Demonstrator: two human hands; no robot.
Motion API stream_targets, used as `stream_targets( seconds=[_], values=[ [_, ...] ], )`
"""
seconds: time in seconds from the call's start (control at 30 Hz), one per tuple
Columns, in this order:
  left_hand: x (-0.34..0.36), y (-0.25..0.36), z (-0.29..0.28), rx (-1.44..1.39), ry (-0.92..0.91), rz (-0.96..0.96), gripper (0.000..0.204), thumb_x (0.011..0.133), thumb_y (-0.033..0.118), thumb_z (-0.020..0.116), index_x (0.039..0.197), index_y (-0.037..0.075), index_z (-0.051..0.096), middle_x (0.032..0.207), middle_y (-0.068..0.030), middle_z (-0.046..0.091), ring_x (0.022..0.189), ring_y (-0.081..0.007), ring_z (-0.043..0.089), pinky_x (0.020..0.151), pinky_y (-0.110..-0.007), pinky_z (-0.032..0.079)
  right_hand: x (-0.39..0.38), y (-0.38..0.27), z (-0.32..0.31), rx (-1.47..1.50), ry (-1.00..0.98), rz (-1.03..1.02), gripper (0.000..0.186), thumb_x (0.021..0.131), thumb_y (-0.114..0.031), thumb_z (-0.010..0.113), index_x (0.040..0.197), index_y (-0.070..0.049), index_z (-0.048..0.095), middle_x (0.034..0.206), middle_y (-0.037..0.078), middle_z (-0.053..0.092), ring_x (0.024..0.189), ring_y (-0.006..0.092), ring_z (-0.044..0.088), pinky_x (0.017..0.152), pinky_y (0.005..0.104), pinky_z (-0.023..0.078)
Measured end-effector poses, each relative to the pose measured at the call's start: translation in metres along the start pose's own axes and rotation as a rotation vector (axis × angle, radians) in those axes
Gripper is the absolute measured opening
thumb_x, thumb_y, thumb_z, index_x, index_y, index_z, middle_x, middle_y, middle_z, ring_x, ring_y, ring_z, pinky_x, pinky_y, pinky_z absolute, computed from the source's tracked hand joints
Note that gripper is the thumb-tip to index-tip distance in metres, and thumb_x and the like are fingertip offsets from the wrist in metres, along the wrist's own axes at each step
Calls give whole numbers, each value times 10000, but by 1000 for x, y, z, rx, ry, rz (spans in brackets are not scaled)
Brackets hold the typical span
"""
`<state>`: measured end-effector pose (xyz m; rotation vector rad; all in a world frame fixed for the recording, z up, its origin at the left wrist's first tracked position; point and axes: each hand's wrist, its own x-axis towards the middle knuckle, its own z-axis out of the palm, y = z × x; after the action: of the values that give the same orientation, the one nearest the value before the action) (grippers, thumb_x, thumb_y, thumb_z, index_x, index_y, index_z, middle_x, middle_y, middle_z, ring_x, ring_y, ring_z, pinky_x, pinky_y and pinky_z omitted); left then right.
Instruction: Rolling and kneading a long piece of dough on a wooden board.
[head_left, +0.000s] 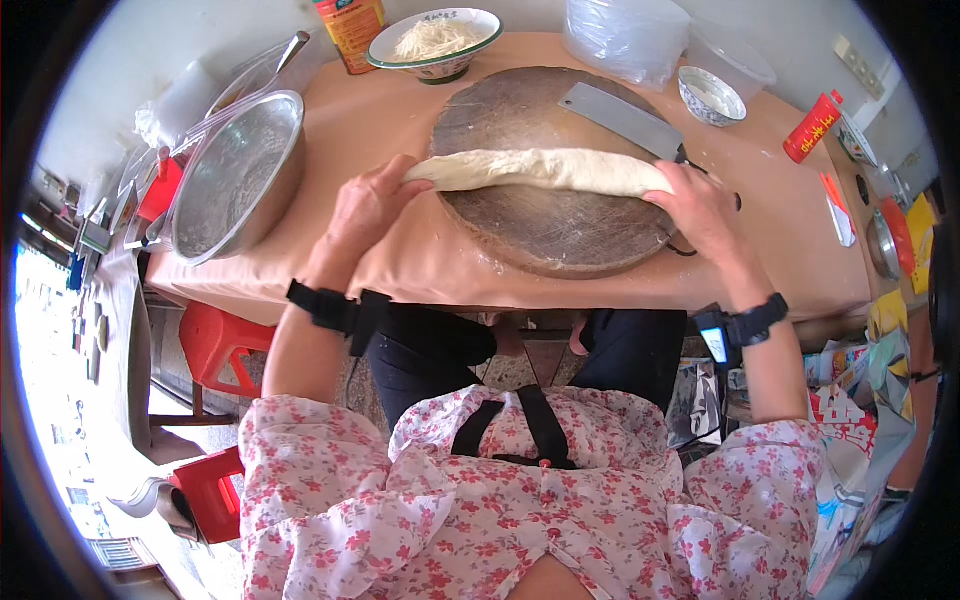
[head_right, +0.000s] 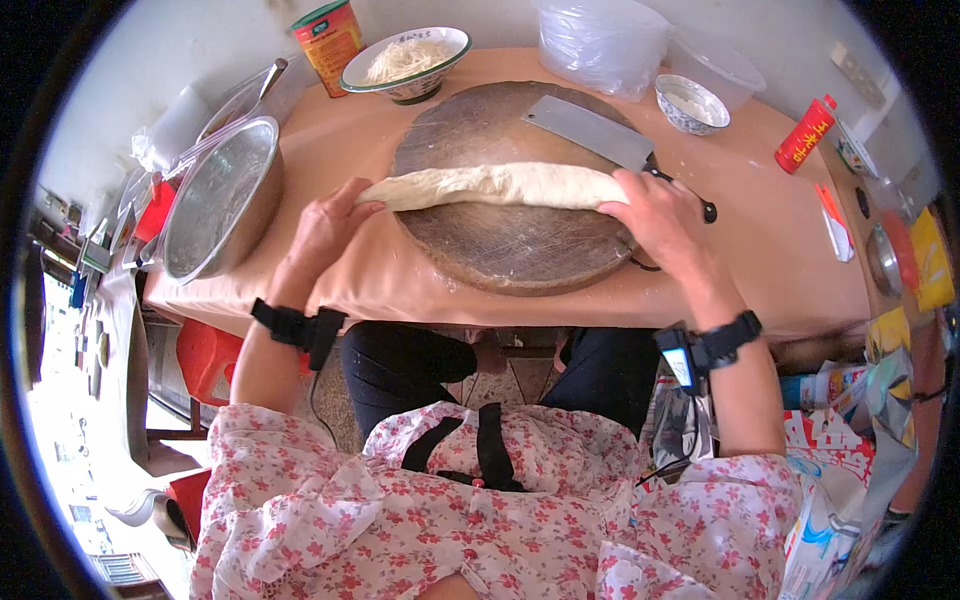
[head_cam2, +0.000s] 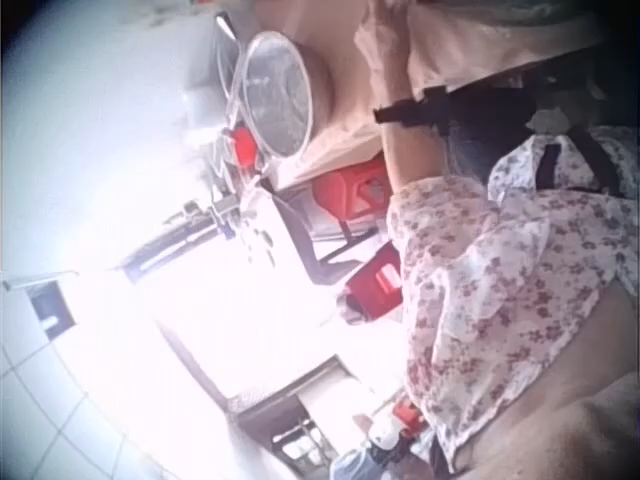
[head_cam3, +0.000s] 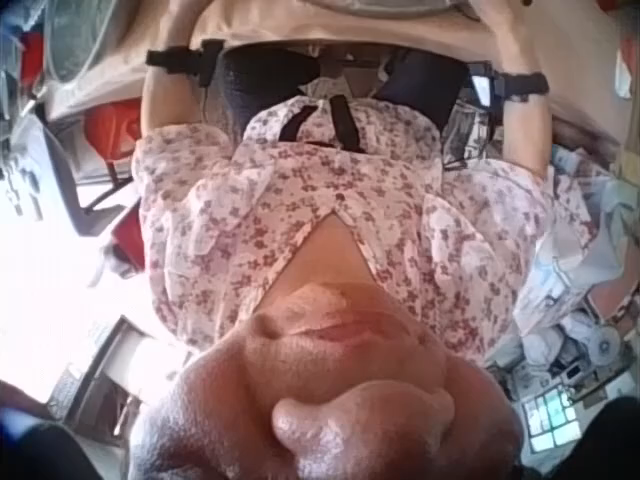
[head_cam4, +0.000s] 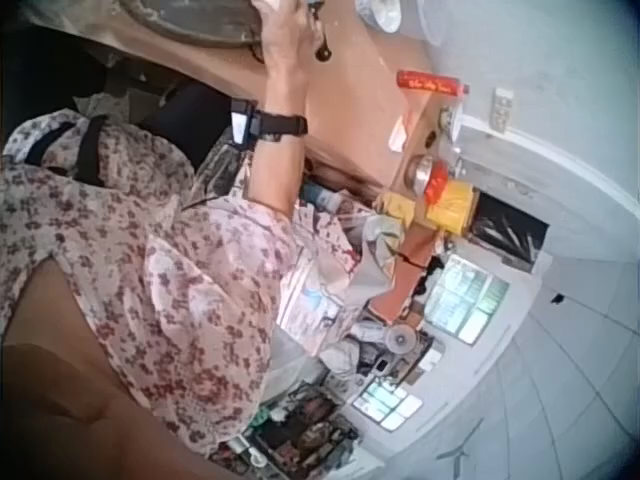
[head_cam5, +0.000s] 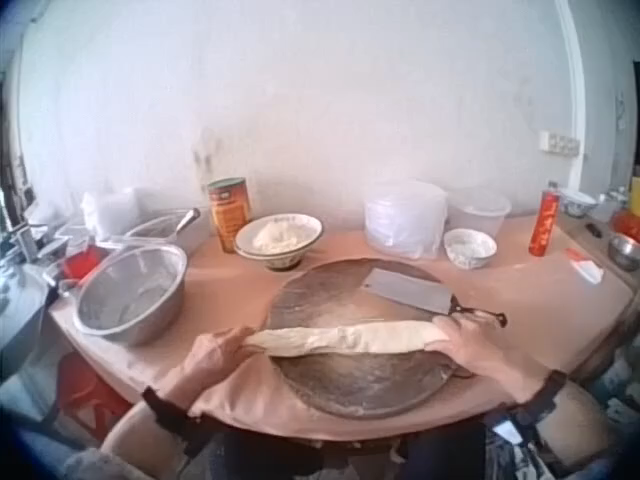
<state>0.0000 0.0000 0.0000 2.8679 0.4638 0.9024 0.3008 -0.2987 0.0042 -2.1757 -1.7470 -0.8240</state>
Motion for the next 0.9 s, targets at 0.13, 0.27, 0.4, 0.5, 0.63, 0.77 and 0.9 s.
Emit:
stream_targets(
  seconds=[0.13, 0.27, 0.4, 0.5, 0.63, 0.77, 0.9],
  values=[
    [-15, 0, -45, -79, -167, -177, 255, 913, 283, 665, 1005, 45, 663, 726, -208, 618, 705, -385, 625, 652, -414, 494, -18, 10, -47, 338, -119, 152, 238, 906, -304, 671, 966, -75, 642, 804, 134, 676, 726, 318, 654, 625, 391, 504],
    [-10, -13, -89, -135, -133, -217, 220, 923, 236, 651, 943, 17, 671, 684, -168, 577, 608, -253, 536, 617, -339, 461, -18, 24, -72, 615, -197, 334, 266, 932, -286, 655, 916, -21, 639, 735, 81, 629, 651, 191, 585, 599, 306, 448],
    [-2, -19, -120, -277, -39, -183, 200, 937, 184, 619, 906, -8, 667, 670, -53, 593, 643, -114, 521, 613, -307, 449, -11, 39, -103, 736, -157, 288, 283, 975, -266, 608, 921, 11, 632, 697, -15, 541, 671, 51, 476, 592, 245, 402],
    [18, -38, -147, -299, -175, -243, 236, 946, 218, 603, 897, 1, 681, 712, -42, 612, 684, -91, 514, 660, -281, 463, 11, 36, -97, 760, -196, 291, 300, 977, -282, 601, 919, 10, 641, 683, -16, 518, 654, 64, 463, 593, 248, 395],
    [24, -45, -91, 56, -80, -453, 222, 949, 241, 599, 961, 39, 691, 776, -99, 662, 705, -180, 603, 696, -311, 492, 35, 10, -47, 480, -380, 366, 311, 961, -338, 587, 1078, -59, 661, 832, 98, 664, 751, 236, 633, 704, 365, 473],
    [14, -10, -19, -138, 38, -149, 322, 924, 322, 637, 1170, 114, 651, 1111, -148, 667, 1026, -338, 636, 839, -390, 507, 13, -22, 2, 131, -202, 140, 459, 953, -377, 573, 1354, -163, 509, 1240, 133, 586, 1109, 314, 575, 908, 502, 442],
    [7, 67, 25, 39, -29, 135, 538, 884, 410, 666, 1336, 144, 546, 1255, -89, 600, 1175, -307, 546, 1005, -450, 381, 10, -37, -3, 168, -233, 190, 597, 934, -364, 605, 1469, -197, 397, 1408, 128, 479, 1268, 341, 481, 967, 523, 419]
  ],
)
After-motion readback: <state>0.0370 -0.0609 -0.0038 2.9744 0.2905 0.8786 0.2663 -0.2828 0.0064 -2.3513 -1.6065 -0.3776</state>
